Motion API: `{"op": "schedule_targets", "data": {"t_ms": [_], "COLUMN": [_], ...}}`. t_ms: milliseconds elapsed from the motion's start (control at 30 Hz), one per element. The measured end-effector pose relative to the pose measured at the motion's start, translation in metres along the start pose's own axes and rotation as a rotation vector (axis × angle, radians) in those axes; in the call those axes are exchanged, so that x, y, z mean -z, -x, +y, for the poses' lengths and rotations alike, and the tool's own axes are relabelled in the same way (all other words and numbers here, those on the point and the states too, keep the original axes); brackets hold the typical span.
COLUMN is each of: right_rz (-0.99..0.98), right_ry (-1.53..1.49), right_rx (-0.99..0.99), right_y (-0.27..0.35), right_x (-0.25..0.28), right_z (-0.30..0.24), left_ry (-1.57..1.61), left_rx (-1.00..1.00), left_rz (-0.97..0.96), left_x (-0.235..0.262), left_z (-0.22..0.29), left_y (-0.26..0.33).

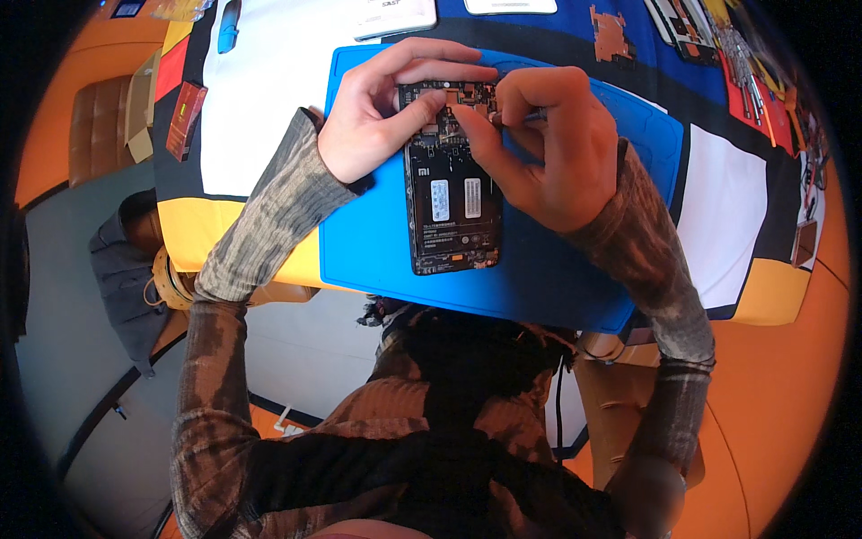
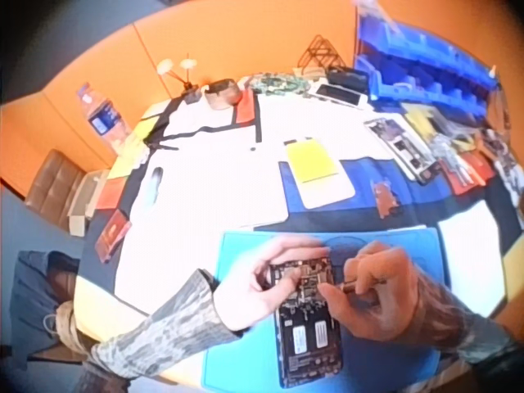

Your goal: The person uses a screwdriver to remove screws from a disassembled smartphone motherboard placed on a blue mat. They then flip the device over and continue unscrewing components on the opposite side.

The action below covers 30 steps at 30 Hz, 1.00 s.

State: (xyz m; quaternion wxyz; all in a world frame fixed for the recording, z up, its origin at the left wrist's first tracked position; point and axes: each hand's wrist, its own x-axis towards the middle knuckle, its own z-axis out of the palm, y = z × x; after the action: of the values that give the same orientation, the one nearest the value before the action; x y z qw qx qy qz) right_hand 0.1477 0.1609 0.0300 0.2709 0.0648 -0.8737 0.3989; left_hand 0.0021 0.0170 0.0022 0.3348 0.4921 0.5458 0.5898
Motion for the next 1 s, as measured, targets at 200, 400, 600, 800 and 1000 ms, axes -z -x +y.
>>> {"op": "schedule_targets", "data": {"t_ms": [200,400,600,800,1000], "right_rz": [0.020,-0.011,0.003,0.033,-0.008], "right_ry": [0.045,0.065,0.141,0.176,0.133], "right_rx": [0.250,0.148,0.295,0.299,0.338], "right_y": [-0.007,-0.006,-0.009,-0.006,-0.012], "right_x": [-0.001,-0.001,-0.001,-0.003,0.000], "right_z": [0.004,-0.002,0.003,0.001,0.004], "left_ry": [-0.085,-0.018,-0.068,0.017,0.025], "left_rx": [-0.045,-0.012,-0.037,-0.078,-0.094], "left_rz": [0.006,-0.010,-0.031,-0.167,-0.181], "left_x": [0.001,0.001,0.001,0.009,0.009], "left_z": [0.000,-0.001,-0.006,-0.014,-0.011], "left_y": [0.001,0.001,0.002,-0.003,-0.002]}}
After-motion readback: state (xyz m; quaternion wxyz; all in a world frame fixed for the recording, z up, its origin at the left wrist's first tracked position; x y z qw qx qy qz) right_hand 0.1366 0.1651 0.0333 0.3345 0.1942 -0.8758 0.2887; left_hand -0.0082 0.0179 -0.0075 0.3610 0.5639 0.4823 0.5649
